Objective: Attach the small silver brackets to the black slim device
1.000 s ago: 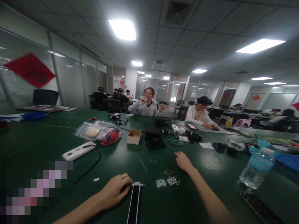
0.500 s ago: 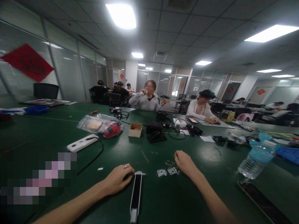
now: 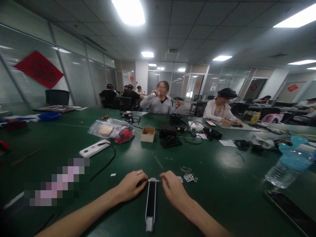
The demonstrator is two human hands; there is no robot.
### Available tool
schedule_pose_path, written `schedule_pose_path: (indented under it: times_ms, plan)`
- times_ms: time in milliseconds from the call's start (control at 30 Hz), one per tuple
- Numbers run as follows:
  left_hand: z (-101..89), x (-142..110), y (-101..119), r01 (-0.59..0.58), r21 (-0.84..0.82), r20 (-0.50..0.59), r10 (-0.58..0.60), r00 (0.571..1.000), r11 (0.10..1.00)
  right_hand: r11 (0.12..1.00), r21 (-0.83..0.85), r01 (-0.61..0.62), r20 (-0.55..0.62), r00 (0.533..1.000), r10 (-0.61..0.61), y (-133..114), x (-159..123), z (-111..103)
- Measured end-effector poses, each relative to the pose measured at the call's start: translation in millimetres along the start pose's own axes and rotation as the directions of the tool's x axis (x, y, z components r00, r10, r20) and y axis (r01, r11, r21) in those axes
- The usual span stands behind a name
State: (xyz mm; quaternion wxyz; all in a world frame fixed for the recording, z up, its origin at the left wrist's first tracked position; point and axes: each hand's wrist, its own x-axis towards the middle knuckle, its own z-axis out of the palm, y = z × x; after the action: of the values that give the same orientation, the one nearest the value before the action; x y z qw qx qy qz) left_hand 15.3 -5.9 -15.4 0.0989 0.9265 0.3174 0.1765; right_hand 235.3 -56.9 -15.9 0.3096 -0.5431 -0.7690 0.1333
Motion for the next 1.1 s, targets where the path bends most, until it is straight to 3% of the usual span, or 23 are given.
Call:
schedule_pose_path:
  times_ms: [300,633,1100]
  plan:
    - [-1.5,0.3,2.4,-0.008,0.006,-0.001,0.008,1.000,1.000,0.998,0.069,-0.006,0.043,0.999,0.003,-1.4,-6.8,3.7]
    - [-1.1,2.3,1.6,-0.002,-0.010,0.009,0.003,1.000,1.000,0.996,0.061,-0.065,-0.040,0.997,0.067,-0.5,-4.1,4.3]
    - [-2.9,8.6,2.8,0.017,-0.078,0.038,-0.014,0.999,0.997,0.997,0.054,-0.056,-0.041,0.997,0.058,-2.1,-1.5,-3.3]
